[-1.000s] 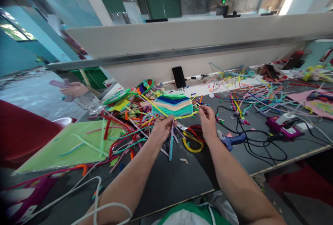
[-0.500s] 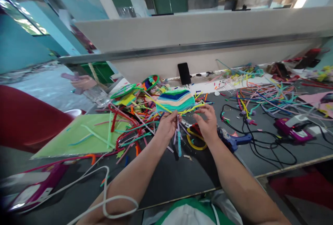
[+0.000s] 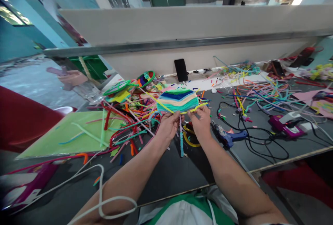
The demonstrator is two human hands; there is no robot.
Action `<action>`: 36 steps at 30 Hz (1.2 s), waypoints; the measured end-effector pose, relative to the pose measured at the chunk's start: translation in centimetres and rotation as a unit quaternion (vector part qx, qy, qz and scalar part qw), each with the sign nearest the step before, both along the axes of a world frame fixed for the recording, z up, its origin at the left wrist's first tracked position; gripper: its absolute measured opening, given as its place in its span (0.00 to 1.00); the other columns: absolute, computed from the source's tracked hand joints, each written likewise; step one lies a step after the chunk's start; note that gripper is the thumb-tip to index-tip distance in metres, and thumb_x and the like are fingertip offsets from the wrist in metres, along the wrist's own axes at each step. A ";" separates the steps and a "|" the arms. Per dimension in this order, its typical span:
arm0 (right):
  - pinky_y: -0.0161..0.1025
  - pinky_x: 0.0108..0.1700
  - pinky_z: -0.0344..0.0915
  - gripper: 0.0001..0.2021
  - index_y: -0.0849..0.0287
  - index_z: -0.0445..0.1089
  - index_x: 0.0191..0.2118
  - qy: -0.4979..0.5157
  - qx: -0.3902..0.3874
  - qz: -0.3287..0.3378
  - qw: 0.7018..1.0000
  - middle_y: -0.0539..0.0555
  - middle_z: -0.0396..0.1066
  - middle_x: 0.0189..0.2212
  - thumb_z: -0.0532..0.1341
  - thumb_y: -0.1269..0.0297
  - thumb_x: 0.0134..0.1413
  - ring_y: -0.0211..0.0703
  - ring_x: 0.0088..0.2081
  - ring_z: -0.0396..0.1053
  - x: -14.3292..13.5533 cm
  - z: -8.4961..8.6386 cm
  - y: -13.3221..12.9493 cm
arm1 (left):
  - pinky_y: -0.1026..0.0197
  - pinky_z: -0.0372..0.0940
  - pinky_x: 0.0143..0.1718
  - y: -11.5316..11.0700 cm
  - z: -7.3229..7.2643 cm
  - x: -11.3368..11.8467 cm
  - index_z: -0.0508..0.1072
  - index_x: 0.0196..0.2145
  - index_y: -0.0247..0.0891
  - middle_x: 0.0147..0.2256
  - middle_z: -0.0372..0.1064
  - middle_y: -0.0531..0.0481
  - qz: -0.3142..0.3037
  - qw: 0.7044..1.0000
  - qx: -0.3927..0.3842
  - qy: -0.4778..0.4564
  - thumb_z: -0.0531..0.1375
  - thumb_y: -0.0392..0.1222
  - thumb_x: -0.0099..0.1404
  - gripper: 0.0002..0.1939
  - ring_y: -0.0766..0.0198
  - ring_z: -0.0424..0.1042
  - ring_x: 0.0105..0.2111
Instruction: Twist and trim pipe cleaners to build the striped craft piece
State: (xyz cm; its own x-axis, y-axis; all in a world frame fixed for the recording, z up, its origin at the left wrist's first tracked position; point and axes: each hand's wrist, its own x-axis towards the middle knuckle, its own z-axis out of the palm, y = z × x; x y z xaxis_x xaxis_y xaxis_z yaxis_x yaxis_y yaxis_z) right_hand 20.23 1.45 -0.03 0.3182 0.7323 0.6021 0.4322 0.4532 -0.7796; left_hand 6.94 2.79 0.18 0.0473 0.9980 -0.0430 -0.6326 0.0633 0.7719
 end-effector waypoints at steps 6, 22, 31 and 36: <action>0.44 0.47 0.59 0.06 0.57 0.71 0.28 0.023 0.043 -0.012 0.999 0.52 0.63 0.34 0.64 0.61 0.49 0.45 0.41 0.62 0.2 0.8 -0.4 | 0.61 0.70 0.32 -0.3 0.0 0.4 0.74 0.26 0.32 0.25 0.73 0.50 0.014 1.000 0.015 -0.001 0.71 0.39 0.44 0.13 0.65 0.73 0.24; 0.47 0.52 0.55 0.06 0.57 0.69 0.27 0.015 0.073 -0.085 0.994 0.53 0.64 0.37 0.66 0.62 0.45 0.47 0.46 0.61 2.0 0.5 0.4 | 0.62 0.71 0.31 -1.0 0.2 1.1 0.74 0.25 0.32 0.23 0.71 0.52 0.018 1.000 0.004 0.007 0.72 0.39 0.43 0.13 0.63 0.74 0.24; 0.45 0.52 0.57 0.06 0.58 0.70 0.29 0.107 0.063 -0.056 0.991 0.53 0.60 0.41 0.65 0.61 0.47 0.43 0.46 0.61 2.2 0.5 0.5 | 0.63 0.70 0.30 -1.2 0.2 1.1 0.75 0.26 0.33 0.24 0.72 0.52 0.002 1.000 0.007 0.002 0.72 0.39 0.44 0.12 0.64 0.74 0.24; 0.44 0.51 0.58 0.07 0.57 0.70 0.29 0.158 0.049 -0.014 0.986 0.53 0.61 0.41 0.65 0.60 0.46 0.44 0.46 0.62 2.1 0.4 0.7 | 0.62 0.69 0.30 -1.3 0.2 1.3 0.74 0.25 0.33 0.24 0.72 0.52 0.005 1.000 -0.008 0.010 0.72 0.39 0.42 0.13 0.64 0.74 0.23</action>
